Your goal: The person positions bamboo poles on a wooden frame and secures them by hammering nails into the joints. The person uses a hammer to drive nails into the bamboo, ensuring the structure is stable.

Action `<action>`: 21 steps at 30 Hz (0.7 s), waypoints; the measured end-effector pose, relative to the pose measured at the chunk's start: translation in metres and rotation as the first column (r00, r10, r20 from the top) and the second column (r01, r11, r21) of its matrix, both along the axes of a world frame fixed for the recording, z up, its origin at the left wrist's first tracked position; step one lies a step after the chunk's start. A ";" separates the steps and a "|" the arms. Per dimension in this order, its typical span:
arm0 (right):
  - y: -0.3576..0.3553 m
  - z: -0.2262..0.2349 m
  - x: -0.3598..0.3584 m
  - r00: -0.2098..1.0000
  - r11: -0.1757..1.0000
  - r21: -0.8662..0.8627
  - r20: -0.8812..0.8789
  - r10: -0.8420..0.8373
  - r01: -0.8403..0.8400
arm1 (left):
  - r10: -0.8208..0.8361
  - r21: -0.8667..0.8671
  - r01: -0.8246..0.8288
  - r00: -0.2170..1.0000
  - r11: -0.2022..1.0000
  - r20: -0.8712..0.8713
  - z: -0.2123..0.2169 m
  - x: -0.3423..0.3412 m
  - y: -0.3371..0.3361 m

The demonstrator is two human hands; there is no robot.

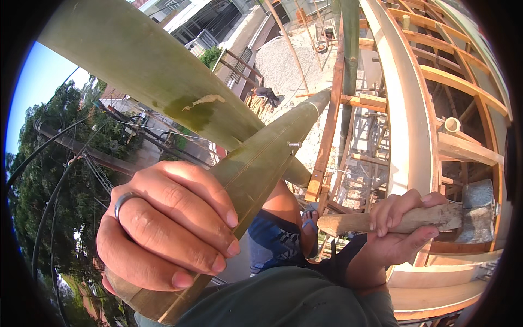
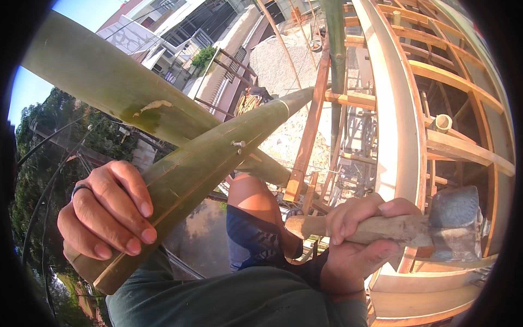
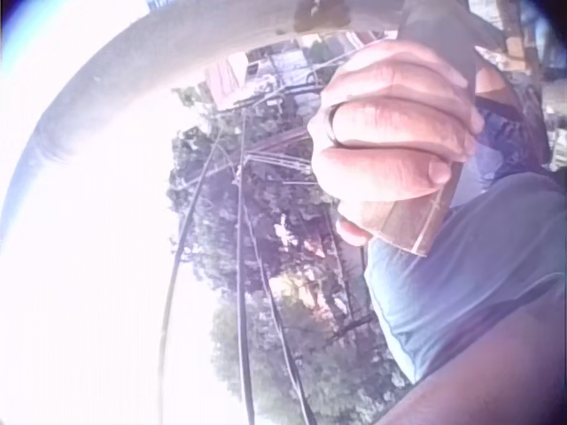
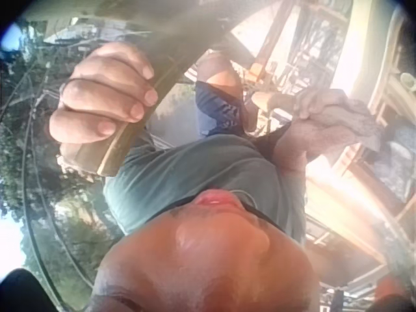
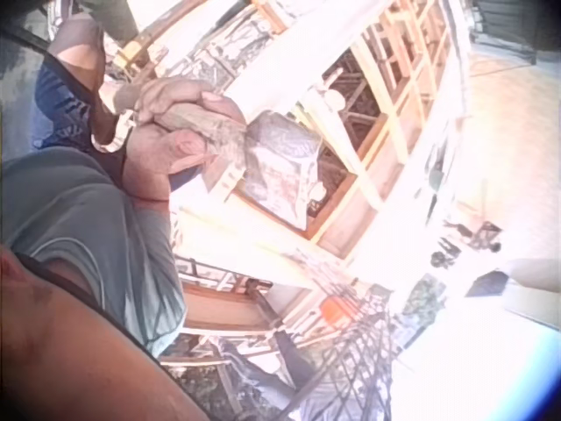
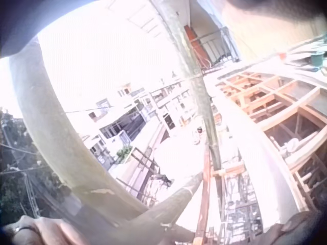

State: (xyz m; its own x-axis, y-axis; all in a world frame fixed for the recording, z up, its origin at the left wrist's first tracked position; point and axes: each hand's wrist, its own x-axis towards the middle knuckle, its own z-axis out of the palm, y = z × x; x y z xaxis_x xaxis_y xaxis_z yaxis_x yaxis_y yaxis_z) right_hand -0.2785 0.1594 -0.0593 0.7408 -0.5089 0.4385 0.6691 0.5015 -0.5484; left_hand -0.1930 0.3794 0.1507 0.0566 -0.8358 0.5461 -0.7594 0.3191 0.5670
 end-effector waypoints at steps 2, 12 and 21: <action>0.008 -0.001 0.005 0.990 0.983 0.143 0.060 -0.129 0.119 | -0.017 -0.028 0.018 1.000 0.999 0.014 -0.002 0.005 -0.001; 0.013 -0.021 0.019 0.967 0.927 -0.345 -0.248 0.061 -0.147 | 0.021 -0.069 -0.020 1.000 0.997 0.017 -0.008 0.003 -0.002; 0.002 -0.013 0.018 0.990 0.991 -0.025 -0.054 0.129 -0.130 | 0.005 -0.027 -0.005 1.000 1.000 0.002 -0.005 0.001 -0.003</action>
